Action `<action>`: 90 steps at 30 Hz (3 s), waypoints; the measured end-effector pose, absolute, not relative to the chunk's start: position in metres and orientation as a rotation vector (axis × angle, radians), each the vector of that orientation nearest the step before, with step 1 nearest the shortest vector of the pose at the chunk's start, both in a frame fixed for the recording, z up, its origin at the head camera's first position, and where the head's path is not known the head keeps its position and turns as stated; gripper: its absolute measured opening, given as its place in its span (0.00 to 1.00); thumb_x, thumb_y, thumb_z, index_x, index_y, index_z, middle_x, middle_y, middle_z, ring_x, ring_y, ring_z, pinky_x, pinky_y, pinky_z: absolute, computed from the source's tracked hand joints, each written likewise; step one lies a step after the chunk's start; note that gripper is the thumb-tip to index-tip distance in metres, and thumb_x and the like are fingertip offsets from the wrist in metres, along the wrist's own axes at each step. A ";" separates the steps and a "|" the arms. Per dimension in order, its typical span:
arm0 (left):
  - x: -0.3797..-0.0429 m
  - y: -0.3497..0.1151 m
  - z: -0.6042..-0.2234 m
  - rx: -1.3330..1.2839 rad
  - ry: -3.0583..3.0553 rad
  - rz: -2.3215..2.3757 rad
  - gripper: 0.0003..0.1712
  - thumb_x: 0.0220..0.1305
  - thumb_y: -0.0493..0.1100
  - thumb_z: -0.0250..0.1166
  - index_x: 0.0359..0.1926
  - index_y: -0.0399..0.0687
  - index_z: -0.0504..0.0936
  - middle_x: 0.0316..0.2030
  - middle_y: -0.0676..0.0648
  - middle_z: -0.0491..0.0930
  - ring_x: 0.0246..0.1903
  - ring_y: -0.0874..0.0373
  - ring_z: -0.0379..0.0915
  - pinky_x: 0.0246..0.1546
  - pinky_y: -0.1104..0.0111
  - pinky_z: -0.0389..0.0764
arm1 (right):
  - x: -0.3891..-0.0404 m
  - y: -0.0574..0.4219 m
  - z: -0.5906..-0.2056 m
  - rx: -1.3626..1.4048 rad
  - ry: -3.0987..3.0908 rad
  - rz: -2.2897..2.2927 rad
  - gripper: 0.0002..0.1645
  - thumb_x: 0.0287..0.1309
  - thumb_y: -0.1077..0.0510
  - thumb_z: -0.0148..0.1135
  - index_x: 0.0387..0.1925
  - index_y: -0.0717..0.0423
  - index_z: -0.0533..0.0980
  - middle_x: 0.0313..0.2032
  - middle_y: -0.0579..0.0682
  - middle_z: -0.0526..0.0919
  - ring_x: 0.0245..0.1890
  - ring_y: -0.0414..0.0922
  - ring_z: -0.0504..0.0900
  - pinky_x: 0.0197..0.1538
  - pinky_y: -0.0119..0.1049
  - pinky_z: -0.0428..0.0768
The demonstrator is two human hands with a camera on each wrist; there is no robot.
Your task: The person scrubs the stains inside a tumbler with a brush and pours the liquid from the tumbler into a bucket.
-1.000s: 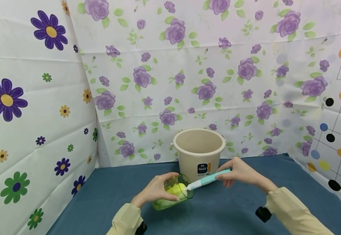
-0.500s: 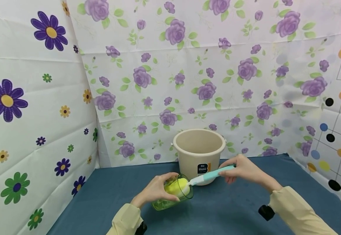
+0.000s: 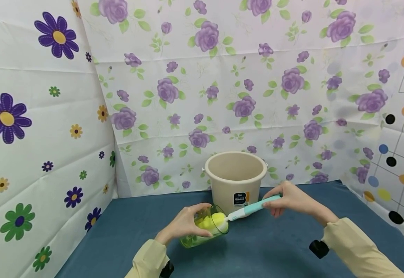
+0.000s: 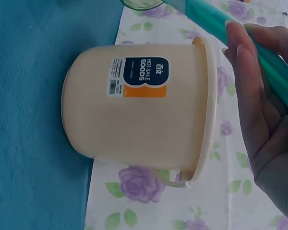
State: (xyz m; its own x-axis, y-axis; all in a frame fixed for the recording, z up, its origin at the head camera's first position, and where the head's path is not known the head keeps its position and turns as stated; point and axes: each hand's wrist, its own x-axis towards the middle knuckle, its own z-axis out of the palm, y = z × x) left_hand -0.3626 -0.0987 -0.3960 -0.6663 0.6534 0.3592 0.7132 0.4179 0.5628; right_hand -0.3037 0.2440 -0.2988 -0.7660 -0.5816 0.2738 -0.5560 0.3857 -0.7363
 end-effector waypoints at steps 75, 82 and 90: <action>-0.362 -0.099 -0.396 -1.236 -2.557 -1.079 0.45 0.41 0.63 0.71 0.61 0.56 0.67 0.47 0.57 0.73 0.44 0.61 0.69 0.41 0.61 0.72 | -0.309 0.246 -0.318 -1.196 2.544 -1.430 0.13 0.53 0.64 0.63 0.39 0.70 0.78 0.20 0.55 0.81 0.18 0.51 0.80 0.22 0.43 0.78; -0.361 -0.099 -0.395 -1.239 -2.565 -1.089 0.46 0.41 0.62 0.71 0.61 0.51 0.67 0.49 0.54 0.73 0.45 0.61 0.69 0.43 0.61 0.71 | -0.298 0.238 -0.298 -1.141 2.585 -1.412 0.13 0.53 0.65 0.63 0.38 0.72 0.77 0.21 0.58 0.80 0.19 0.54 0.79 0.23 0.42 0.78; -0.361 -0.098 -0.393 -1.216 -2.591 -1.114 0.48 0.39 0.62 0.72 0.61 0.46 0.68 0.51 0.54 0.72 0.46 0.61 0.69 0.44 0.61 0.71 | -0.311 0.248 -0.301 -1.176 2.610 -1.359 0.12 0.54 0.64 0.62 0.39 0.71 0.77 0.21 0.53 0.81 0.19 0.50 0.80 0.23 0.42 0.78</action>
State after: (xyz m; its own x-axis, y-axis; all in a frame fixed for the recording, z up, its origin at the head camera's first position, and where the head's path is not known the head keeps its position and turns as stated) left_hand -0.3608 -0.0984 -0.3929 -0.6843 0.6420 0.3458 0.6927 0.4241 0.5833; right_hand -0.3105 0.2482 -0.3006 -0.7244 -0.5992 0.3409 -0.6228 0.3568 -0.6963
